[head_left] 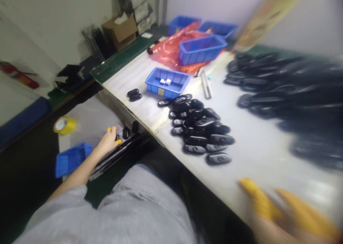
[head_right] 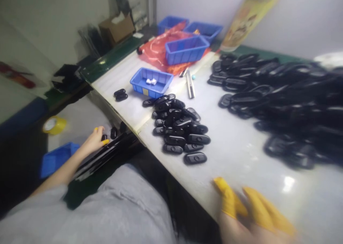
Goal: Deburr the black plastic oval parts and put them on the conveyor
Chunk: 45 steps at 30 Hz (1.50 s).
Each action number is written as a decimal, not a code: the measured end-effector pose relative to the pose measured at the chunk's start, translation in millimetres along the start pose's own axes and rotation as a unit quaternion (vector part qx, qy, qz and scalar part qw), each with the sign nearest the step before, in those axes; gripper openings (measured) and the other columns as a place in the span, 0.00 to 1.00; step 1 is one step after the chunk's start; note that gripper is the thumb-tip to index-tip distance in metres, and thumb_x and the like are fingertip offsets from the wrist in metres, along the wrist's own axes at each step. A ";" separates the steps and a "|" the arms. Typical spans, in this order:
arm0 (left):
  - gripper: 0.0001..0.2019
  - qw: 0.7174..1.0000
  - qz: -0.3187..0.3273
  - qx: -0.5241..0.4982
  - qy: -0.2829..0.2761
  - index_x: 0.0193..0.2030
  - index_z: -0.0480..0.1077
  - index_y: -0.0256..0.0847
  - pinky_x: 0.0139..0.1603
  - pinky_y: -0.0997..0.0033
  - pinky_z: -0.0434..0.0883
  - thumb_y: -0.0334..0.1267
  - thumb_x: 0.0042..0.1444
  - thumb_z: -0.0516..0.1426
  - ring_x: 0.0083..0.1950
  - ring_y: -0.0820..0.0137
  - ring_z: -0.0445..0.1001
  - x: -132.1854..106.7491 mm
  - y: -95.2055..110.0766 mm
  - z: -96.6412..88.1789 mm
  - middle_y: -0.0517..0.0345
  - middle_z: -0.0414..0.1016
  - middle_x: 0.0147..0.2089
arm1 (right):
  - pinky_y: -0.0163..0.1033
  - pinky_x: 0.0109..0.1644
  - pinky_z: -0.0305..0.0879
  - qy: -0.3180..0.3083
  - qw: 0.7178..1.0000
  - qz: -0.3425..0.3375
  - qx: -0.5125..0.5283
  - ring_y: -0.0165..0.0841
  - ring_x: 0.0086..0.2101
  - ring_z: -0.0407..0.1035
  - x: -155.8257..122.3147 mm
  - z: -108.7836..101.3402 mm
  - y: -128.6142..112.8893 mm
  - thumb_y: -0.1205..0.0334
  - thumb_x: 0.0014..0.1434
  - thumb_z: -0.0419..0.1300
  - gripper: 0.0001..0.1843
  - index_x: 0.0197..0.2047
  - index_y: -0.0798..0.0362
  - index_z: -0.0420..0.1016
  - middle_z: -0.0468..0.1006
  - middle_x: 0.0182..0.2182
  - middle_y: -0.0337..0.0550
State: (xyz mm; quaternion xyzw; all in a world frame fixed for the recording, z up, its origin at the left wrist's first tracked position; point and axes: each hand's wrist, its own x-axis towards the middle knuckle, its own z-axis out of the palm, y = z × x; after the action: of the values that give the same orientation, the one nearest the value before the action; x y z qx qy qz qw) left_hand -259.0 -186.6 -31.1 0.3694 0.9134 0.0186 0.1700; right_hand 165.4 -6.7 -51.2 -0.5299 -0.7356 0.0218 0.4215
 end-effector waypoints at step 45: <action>0.18 0.702 0.545 -0.376 -0.263 0.54 0.64 0.43 0.32 0.77 0.69 0.39 0.58 0.61 0.31 0.77 0.68 -62.5 203.6 2.0 0.59 0.71 0.39 | 0.38 0.39 0.77 -0.140 0.922 0.073 0.353 0.34 0.37 0.76 -12.4 -37.2 -87.3 0.71 0.57 0.65 0.13 0.44 0.47 0.78 0.79 0.38 0.43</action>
State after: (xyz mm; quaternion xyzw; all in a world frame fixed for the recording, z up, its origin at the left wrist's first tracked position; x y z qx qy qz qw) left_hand -80.4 -81.4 18.0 0.6982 0.3882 0.3518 0.4880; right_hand 123.9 -70.2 7.1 -0.3908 -0.6909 0.3847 0.4711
